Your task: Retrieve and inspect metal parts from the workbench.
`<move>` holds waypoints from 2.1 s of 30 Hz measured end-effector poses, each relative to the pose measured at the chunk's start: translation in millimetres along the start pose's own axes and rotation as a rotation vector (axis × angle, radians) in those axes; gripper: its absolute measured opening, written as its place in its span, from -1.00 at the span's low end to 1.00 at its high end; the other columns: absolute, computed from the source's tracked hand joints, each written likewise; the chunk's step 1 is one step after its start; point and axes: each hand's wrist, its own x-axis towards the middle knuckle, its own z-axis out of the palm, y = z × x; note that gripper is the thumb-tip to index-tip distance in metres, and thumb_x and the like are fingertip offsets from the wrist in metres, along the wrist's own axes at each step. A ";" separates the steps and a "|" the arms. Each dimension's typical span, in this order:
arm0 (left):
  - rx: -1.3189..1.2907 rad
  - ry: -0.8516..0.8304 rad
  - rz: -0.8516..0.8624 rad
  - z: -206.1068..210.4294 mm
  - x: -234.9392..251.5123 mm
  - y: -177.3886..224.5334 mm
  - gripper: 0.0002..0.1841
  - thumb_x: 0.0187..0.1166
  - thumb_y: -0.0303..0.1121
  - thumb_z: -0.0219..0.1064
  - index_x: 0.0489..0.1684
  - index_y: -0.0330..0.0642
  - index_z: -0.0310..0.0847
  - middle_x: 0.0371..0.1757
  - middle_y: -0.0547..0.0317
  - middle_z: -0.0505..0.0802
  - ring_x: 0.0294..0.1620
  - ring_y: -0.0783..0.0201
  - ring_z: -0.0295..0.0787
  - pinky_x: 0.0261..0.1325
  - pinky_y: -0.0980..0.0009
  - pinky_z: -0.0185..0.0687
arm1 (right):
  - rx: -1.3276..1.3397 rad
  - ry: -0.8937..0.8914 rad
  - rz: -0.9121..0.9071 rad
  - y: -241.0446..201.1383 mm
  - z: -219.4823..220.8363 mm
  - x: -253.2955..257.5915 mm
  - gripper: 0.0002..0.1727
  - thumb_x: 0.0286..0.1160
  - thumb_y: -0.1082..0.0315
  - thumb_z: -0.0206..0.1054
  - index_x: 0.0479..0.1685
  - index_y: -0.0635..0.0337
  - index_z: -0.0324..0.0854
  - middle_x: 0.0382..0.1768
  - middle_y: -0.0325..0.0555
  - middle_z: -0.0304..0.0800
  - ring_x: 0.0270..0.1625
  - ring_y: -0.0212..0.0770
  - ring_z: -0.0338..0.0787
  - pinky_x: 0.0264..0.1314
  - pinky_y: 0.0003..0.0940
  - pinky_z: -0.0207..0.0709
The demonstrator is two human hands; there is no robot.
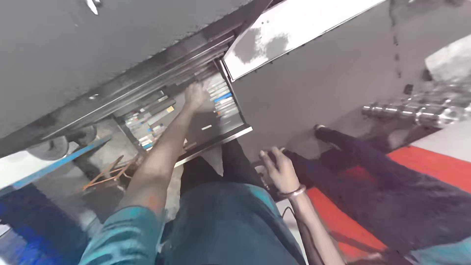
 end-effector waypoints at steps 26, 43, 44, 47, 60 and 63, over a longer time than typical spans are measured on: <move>-1.934 -0.149 0.205 -126.9 -413.2 -37.4 -0.53 0.93 -0.10 -0.30 0.14 -0.11 0.56 -0.40 0.22 0.71 -0.47 0.36 0.65 -0.43 0.49 0.59 | 0.301 -0.026 -1.124 -274.6 32.8 -103.1 -0.78 0.62 0.26 0.40 0.02 0.20 0.80 0.12 -0.06 0.83 0.23 -0.27 0.80 0.31 -0.33 0.74; -1.766 -0.098 0.901 -157.8 -457.3 -39.7 -0.59 0.85 0.02 -0.05 0.24 -0.04 0.56 -0.38 0.41 0.65 -0.58 0.59 0.46 -0.57 0.69 0.37 | 0.205 -0.172 -1.197 -306.9 10.1 -174.1 -0.44 0.73 -0.08 0.23 0.41 0.22 0.56 -0.06 -0.22 0.87 -0.08 -0.45 0.85 0.05 -0.46 0.80; -1.754 -0.094 0.923 -159.1 -460.4 -37.4 -0.60 0.84 0.06 -0.01 0.21 -0.01 0.57 -0.37 0.41 0.68 -0.57 0.60 0.48 -0.56 0.69 0.39 | 0.182 -0.111 -1.190 -310.6 10.4 -174.3 -0.41 0.75 -0.07 0.21 0.48 0.24 0.52 -0.09 -0.21 0.86 -0.14 -0.47 0.82 -0.03 -0.47 0.79; -1.703 -0.076 0.972 -162.6 -467.9 -32.3 -0.63 0.81 0.08 0.03 0.18 0.05 0.53 -0.32 0.42 0.71 -0.53 0.63 0.50 -0.51 0.70 0.43 | 0.018 0.052 -1.185 -317.3 10.6 -175.0 -0.33 0.73 -0.09 0.21 0.63 0.22 0.44 -0.20 -0.26 0.85 -0.28 -0.46 0.76 -0.18 -0.44 0.73; -1.552 0.144 0.928 -166.6 -474.6 -21.8 -0.60 0.86 0.05 -0.06 0.19 -0.06 0.45 -0.30 0.42 0.60 -0.42 0.61 0.50 -0.44 0.71 0.44 | 0.180 0.193 -1.217 -311.8 15.4 -177.0 -0.66 0.54 0.17 0.49 0.13 0.10 0.57 0.04 -0.13 0.73 0.05 -0.40 0.78 0.00 -0.56 0.74; -1.525 0.148 0.946 -170.6 -477.0 -20.0 -0.61 0.88 0.01 -0.10 0.20 -0.09 0.44 -0.25 0.44 0.61 -0.32 0.62 0.52 -0.32 0.71 0.46 | 0.457 0.129 -1.237 -306.9 23.8 -176.5 -0.67 0.48 0.40 0.51 0.12 0.08 0.52 0.01 -0.16 0.84 0.10 -0.28 0.87 0.13 -0.42 0.82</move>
